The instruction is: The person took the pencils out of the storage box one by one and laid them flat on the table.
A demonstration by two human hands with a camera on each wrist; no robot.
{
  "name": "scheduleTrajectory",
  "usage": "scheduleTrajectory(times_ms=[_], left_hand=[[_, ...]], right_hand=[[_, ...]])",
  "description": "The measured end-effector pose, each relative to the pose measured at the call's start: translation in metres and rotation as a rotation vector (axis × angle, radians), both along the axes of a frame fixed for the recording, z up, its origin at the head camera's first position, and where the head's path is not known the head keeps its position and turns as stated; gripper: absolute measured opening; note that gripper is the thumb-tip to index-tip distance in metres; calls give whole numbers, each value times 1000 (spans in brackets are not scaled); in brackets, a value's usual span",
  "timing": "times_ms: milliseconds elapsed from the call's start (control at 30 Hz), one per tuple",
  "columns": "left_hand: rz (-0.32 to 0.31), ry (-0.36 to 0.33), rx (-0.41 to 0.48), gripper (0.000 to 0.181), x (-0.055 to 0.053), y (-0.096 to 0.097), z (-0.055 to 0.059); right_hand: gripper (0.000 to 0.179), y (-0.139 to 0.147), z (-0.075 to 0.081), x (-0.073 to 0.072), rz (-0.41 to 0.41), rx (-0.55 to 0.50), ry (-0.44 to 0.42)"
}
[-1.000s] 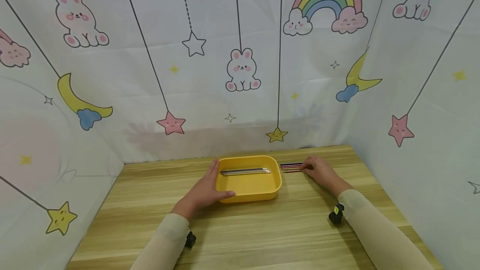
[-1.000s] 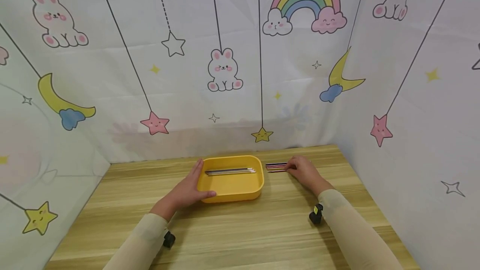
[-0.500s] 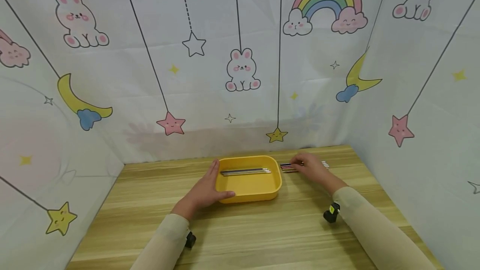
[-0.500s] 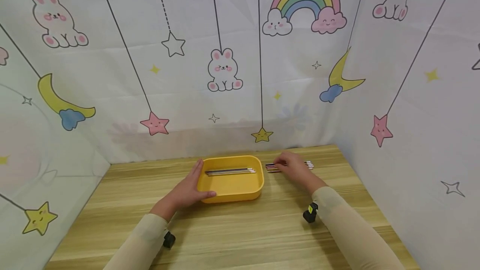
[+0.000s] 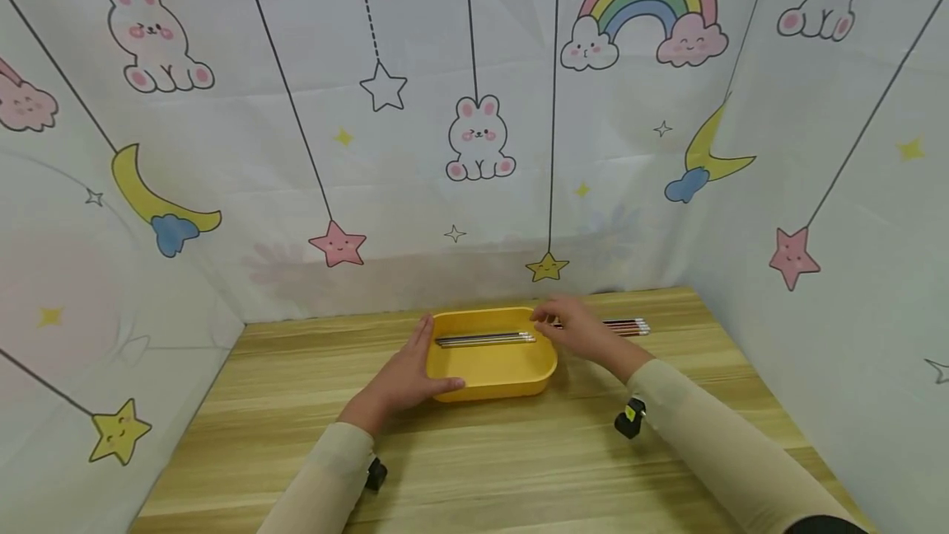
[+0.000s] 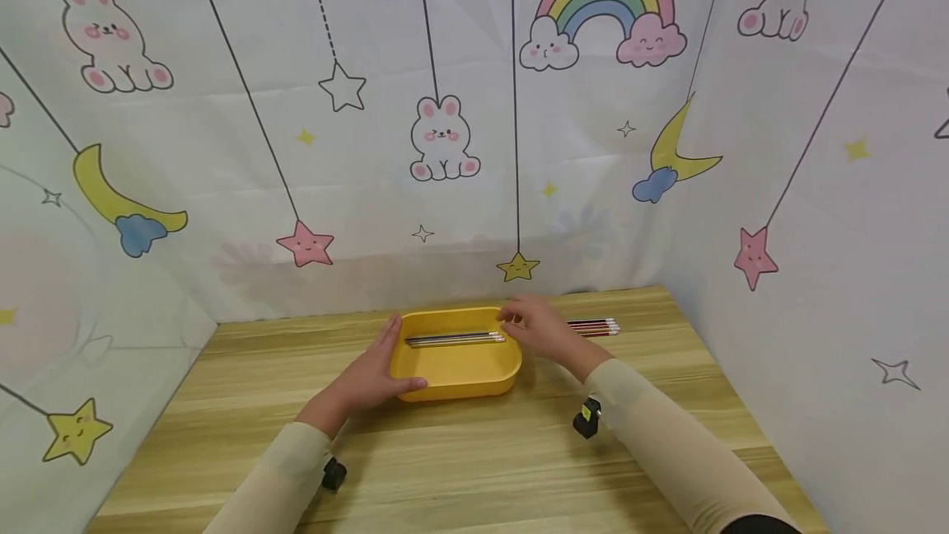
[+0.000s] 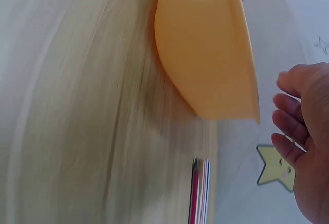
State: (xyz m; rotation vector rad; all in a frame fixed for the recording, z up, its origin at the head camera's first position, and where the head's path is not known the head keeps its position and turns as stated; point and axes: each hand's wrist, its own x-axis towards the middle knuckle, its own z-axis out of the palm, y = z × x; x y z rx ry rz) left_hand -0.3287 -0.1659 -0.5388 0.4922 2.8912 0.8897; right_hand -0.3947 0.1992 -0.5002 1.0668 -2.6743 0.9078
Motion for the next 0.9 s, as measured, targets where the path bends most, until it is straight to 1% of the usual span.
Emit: scheduleTrajectory(times_ms=[233,433,500,600,767,900], left_hand=[[12,-13,10,138,0,0,-1],[17,-9,10,136,0,0,0],[12,-11,10,136,0,0,1],[9,-11,10,136,0,0,2],[11,-6,4,134,-1,0,2],[7,-6,8,135,0,0,2]], right_hand=[[15,-34,2,-1,79,118,3],[18,-60,-2,-5,117,225,-68],[19,-67,-5,-7,121,239,-99],[20,-75,-7,-9,111,255,-122],[21,-84,-10,-12,84,282,-113],[20,-89,-13,-12,89,279,-112]])
